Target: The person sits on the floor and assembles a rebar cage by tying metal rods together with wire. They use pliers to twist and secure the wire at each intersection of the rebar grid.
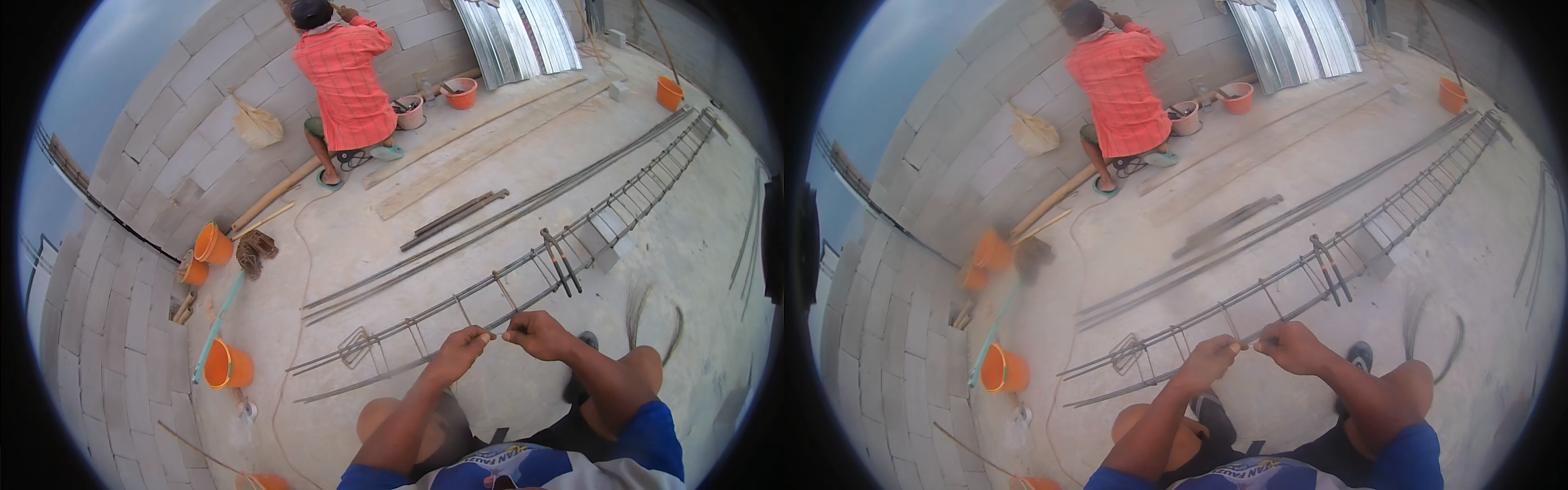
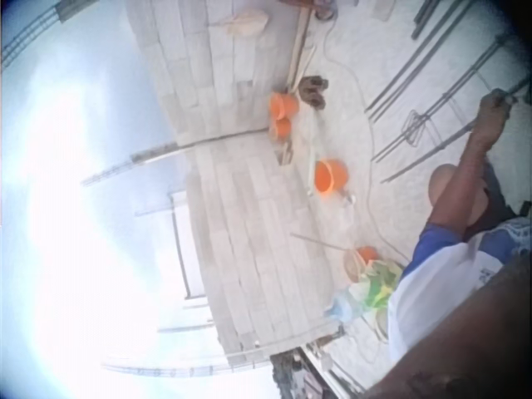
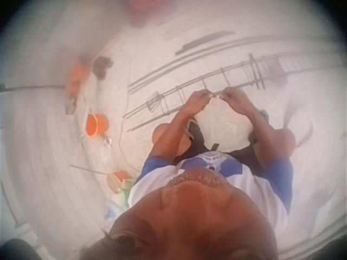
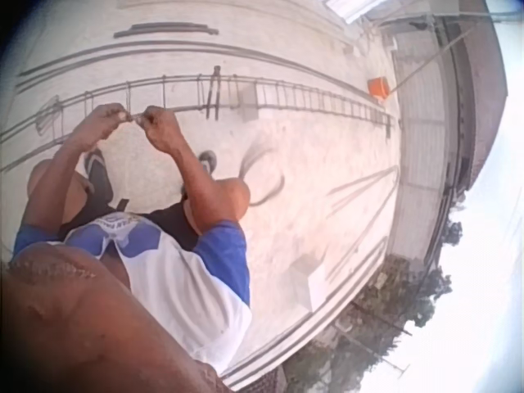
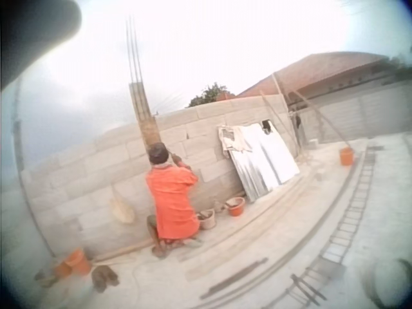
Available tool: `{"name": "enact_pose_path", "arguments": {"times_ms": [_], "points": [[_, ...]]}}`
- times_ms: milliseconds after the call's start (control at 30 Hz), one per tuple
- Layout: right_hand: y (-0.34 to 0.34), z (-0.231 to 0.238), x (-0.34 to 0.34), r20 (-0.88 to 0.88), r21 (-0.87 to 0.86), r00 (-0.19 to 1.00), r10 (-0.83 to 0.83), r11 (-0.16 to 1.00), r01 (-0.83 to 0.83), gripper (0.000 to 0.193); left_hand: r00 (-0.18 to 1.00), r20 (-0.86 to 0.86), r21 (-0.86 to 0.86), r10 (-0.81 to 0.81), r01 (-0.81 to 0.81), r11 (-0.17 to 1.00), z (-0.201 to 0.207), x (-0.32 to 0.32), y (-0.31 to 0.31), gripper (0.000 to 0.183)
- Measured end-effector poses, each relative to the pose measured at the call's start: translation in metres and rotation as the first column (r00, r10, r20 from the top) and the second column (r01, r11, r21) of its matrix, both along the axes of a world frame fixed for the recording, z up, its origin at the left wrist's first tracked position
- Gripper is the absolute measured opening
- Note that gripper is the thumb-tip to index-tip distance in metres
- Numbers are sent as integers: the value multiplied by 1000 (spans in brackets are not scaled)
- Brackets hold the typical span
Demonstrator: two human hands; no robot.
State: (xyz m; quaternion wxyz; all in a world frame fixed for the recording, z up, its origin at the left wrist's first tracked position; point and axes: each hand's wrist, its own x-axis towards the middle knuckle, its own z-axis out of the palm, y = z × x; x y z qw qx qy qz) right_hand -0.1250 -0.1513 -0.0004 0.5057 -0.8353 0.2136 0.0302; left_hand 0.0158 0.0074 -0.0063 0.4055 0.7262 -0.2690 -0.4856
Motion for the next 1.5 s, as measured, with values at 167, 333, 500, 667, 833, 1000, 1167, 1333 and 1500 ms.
{"name": "enact_pose_path", "arguments": {"times_ms": [167, 333, 500, 667, 833, 1000, 1167, 1333, 1500], "points": [[0, -9, -6, 163, 20, 983, 80, 996, -84, 27, 988, 100, -68, -122, 129, 989, -3, 2, 3, 31], [-5, 10, -8, -127, 260, 939, 318, 925, -278, 28, 934, 80, -66, -348, 354, 933, -9, 5, 13, 32], [10, -7, -19, -44, 102, 895, 443, 893, -437, 26, 816, 138, 63, -562, 559, 827, -17, 2, 18, 31], [4, -7, -26, 49, -163, 971, 235, 961, -224, 22, 915, 205, 27, -348, 350, 936, -17, 3, 21, 31], [10, 17, -30, -330, -530, 878, 347, 702, -476, 13, 921, 372, -90, -114, 158, 983, -11, 6, 21, 31], [21, 81, -21, 223, -237, 924, 312, 936, -260, 20, 886, 453, -154, -103, 191, 969, -6, -2, 33, 28], [18, 43, -40, -95, -502, 953, 289, 812, -297, 18, 897, 441, -183, -34, 127, 975, 17, -6, 34, 25], [23, 78, -51, 18, -182, 915, 402, 902, -392, 17, 899, 418, -160, -134, 218, 963, 8, 1, 41, 26], [18, 62, -49, -95, -452, 912, 398, 799, -396, 15, 881, 379, -195, -283, 374, 907, 25, 6, 45, 27]]}}
